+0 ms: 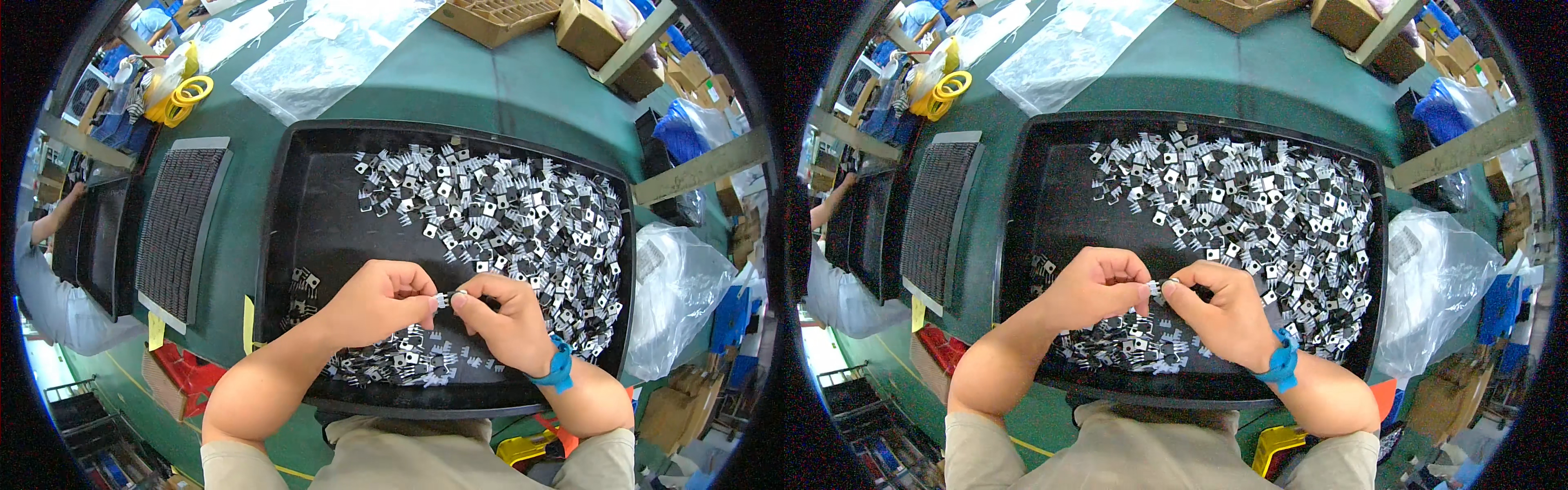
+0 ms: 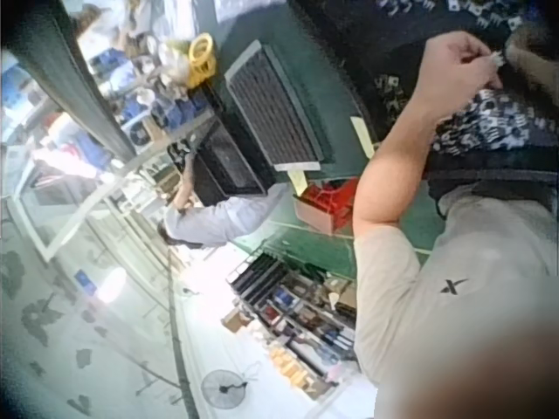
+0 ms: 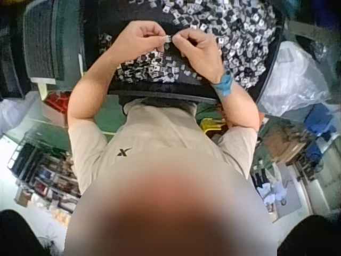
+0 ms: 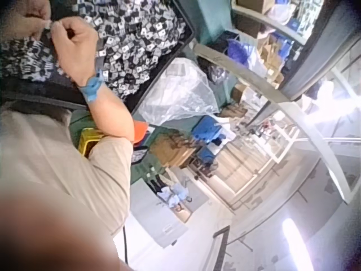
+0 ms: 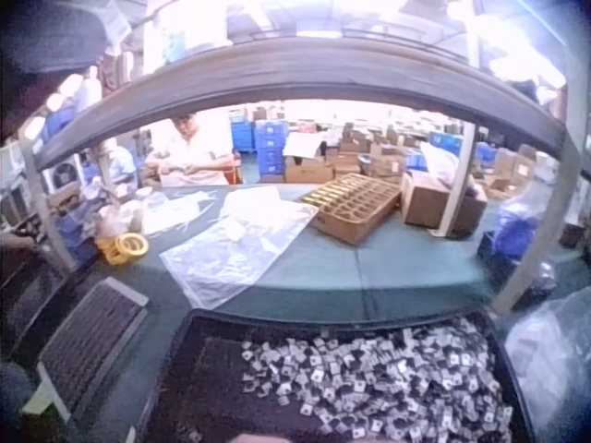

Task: The person sits at a workstation and repeatedly picks up small black electronic components from a large black tray. They insert a small white plastic piece into the metal prongs of each component by hand. The person handles the items one at a time, performing the insertion action continuously throughout the clip.

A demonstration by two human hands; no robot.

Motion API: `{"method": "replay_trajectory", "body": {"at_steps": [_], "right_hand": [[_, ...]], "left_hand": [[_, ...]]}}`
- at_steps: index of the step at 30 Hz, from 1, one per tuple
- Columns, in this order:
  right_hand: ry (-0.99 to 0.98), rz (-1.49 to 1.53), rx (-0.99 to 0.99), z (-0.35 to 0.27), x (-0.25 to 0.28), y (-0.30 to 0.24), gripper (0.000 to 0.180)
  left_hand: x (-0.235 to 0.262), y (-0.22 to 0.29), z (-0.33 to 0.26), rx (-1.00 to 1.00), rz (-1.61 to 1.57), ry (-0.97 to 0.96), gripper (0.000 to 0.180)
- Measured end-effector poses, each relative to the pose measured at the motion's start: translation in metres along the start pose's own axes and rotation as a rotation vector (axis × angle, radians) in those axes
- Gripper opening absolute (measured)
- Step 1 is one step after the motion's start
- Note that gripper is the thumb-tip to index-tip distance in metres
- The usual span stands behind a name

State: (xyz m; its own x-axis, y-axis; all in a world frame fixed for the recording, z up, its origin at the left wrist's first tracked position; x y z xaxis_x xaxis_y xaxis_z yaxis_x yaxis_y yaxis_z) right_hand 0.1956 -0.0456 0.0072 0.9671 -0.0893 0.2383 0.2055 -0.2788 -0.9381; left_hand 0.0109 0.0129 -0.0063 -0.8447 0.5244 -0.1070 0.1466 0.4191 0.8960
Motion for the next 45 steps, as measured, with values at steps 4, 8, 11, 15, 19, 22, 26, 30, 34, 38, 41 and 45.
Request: {"method": "replay_trajectory", "body": {"at_steps": [4, 8, 11, 15, 19, 22, 26, 30, 34, 38, 41, 45], "right_hand": [[-0.061, -0.017, -0.044, 0.0, -0.005, 0.002, 0.018], [-0.124, 0.046, -0.219, 0.002, -0.003, -0.004, 0.018], [-0.147, 0.158, -0.228, 0.003, -0.006, -0.004, 0.017], [-0.096, 0.0, -0.072, 0.005, -0.006, -0.006, 0.016], [0.033, -0.309, 0.425, 0.015, -0.012, -0.031, 0.011], [0.114, -0.51, 0.697, 0.038, -0.023, -0.047, 0.01], [0.222, -0.697, 0.924, 0.083, -0.052, -0.049, 0.012], [0.213, -0.791, 1.148, 0.127, -0.093, -0.048, 0.022], [0.275, -0.857, 1.369, 0.133, -0.113, -0.058, 0.038], [0.037, -0.872, 1.201, 0.11, -0.099, -0.051, 0.036], [-0.433, -0.769, 0.847, 0.073, -0.086, -0.025, 0.028], [-0.464, -0.854, 0.858, 0.039, -0.073, -0.002, 0.02]], "left_hand": [[-0.002, -0.006, 0.003, 0.031, 0.055, -0.011, 0.012], [0.002, -0.004, 0.004, 0.09, 0.025, -0.012, 0.01], [0.009, -0.002, 0.005, 0.1, -0.207, 0.037, 0.012], [0.023, -0.004, 0.011, 0.026, -0.486, 0.256, 0.016], [0.045, -0.014, 0.02, -0.182, -0.508, 0.43, 0.034], [0.059, -0.003, 0.016, -0.165, -0.732, 0.412, 0.034], [0.076, 0.01, 0.014, -0.231, -0.892, 0.453, 0.021], [0.088, 0.016, 0.01, -0.306, -0.97, 0.484, 0.014], [0.097, 0.014, 0.006, -0.346, -1.028, 0.508, 0.015], [0.098, 0.018, 0.006, -0.302, -1.063, 0.526, 0.022], [0.092, 0.016, 0.007, -0.315, -0.967, 0.461, 0.025], [0.073, 0.015, 0.007, -0.241, -0.797, 0.36, 0.021]]}}
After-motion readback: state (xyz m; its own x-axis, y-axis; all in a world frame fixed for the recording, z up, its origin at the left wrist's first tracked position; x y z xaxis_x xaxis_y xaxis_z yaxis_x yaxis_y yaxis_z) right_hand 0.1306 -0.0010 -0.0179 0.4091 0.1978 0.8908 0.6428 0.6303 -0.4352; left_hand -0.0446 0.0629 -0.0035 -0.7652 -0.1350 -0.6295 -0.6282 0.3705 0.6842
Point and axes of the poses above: each hand's wrist, its own z-axis towards the middle knuckle, its own x-axis out of the back of the hand, y = z × x, the point moved 2 cm from there along z, towards the middle knuckle, and after that the axes turned 13 degrees about y, right-handed, at the moved point
